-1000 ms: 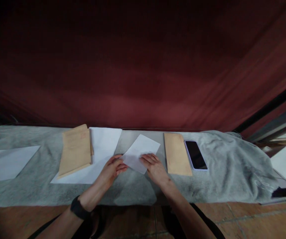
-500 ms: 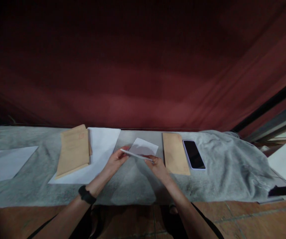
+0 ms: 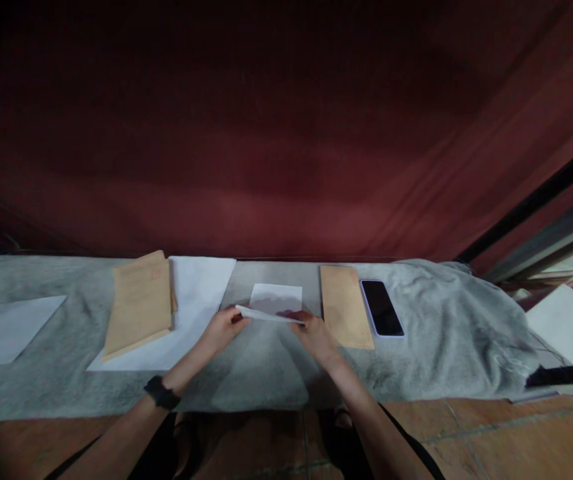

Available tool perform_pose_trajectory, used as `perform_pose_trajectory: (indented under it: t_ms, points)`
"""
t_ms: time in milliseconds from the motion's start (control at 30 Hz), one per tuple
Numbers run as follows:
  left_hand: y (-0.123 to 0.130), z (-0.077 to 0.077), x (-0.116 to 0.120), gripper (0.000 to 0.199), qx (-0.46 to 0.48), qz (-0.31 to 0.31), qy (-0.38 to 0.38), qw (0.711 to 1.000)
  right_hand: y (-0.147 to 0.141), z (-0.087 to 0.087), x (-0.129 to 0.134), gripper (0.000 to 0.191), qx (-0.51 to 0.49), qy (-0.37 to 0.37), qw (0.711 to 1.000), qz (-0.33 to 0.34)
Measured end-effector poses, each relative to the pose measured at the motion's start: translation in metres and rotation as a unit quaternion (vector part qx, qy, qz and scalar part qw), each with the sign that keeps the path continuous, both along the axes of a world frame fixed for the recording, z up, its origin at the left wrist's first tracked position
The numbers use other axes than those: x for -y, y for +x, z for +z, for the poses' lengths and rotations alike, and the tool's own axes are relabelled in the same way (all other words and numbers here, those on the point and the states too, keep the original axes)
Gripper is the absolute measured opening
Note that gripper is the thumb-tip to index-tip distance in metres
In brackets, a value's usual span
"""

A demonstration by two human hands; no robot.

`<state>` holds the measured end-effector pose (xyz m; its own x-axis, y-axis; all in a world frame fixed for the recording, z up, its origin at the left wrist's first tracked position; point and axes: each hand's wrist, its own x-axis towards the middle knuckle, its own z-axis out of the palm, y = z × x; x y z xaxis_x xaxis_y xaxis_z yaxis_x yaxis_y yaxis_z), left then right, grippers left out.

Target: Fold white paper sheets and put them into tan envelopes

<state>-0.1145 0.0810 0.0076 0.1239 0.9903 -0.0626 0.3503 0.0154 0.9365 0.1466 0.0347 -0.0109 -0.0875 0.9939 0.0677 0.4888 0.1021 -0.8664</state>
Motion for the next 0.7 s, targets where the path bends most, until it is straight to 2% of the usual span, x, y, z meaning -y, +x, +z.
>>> perform_pose_trajectory:
  t_ms: [100,233,333,533,700]
  points:
    - [-0.004,-0.004,-0.004,0.008,-0.012,-0.047,0.022,0.999,-0.001,0.004,0.0,0.032,0.01,0.007,0.999,0.03]
    - [-0.005,-0.01,-0.006,0.008,-0.038,-0.035,0.052,0.997,-0.002,-0.004,-0.004,0.028,0.1,0.029,0.993,-0.046]
    - [-0.001,-0.012,-0.007,0.006,-0.045,-0.027,0.065,0.997,-0.004,-0.012,-0.007,0.027,0.151,0.039,0.985,-0.076]
    - [0.011,-0.008,-0.006,0.043,-0.096,0.011,0.073,0.993,-0.015,-0.016,-0.006,0.034,0.247,0.054,0.959,-0.131]
    - [0.016,-0.007,-0.006,0.053,-0.118,0.026,0.07,0.99,-0.02,-0.009,-0.007,0.046,0.267,0.03,0.952,-0.144]
